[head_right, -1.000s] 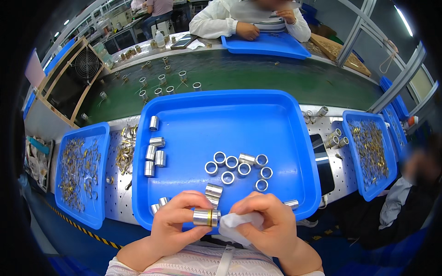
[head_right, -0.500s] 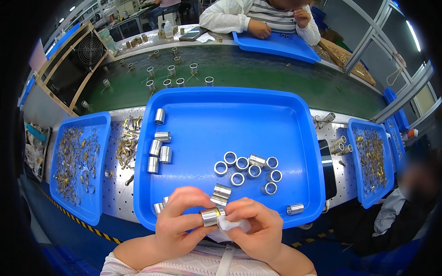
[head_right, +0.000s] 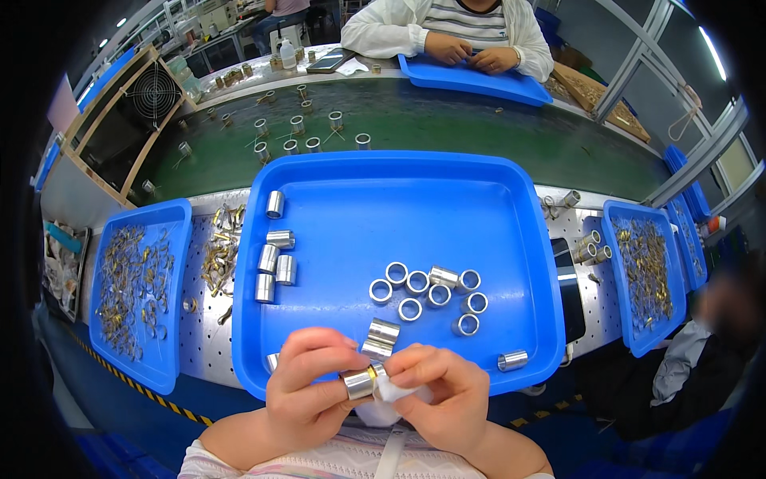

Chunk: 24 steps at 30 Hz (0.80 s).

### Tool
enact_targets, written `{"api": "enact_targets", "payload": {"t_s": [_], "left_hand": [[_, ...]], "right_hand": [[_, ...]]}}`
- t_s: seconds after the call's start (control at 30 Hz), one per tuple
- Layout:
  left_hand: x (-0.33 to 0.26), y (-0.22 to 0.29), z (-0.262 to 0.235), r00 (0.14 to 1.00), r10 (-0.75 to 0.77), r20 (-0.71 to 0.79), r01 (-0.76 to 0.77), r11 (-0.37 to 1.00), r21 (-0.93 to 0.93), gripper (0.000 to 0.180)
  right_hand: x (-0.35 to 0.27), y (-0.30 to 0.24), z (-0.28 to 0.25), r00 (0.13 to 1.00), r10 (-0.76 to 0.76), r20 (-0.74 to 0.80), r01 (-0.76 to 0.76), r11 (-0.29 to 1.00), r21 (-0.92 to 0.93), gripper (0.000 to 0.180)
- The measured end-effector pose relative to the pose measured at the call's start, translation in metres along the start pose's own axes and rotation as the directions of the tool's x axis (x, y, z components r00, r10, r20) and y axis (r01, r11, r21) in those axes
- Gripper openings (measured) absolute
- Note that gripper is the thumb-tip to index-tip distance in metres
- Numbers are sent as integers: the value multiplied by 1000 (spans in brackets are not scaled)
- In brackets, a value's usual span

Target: The person assembles small cylindrical metal parts by hand, inserting a thin wire into the center of each piece. They pick up the components from a blue tray, manipulate them to fit the wire, and place the finished items back into the tray. At one point, the person uses a white cloth to wipe a component before continuing the assembly.

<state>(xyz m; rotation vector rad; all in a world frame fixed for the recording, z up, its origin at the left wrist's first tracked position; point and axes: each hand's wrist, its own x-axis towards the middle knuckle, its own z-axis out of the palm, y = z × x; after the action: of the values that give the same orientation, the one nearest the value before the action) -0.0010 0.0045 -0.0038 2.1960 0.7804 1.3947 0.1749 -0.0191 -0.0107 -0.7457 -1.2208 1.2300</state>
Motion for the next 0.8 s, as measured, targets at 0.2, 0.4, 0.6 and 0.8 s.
{"api": "enact_targets", "payload": {"t_s": [0.2, 0.4, 0.6, 0.8], "left_hand": [[2, 3, 0, 999, 17, -32, -12, 992, 129, 22], [1, 4, 0, 998, 63, -1, -63, 996, 68, 20], [0, 2, -1, 997, 70, -21, -68, 993, 97, 19], [-3, 0, -2, 987, 149, 60, -155, 982, 112, 19]], "right_hand": [[6, -12, 5, 938, 336, -90, -315, 931, 186, 22], [0, -6, 2, 984, 168, -52, -158, 974, 164, 20], [-2, -7, -1, 992, 124, 18, -125, 991, 47, 20], [-1, -7, 2, 930, 359, -79, -333, 913, 234, 14]]}}
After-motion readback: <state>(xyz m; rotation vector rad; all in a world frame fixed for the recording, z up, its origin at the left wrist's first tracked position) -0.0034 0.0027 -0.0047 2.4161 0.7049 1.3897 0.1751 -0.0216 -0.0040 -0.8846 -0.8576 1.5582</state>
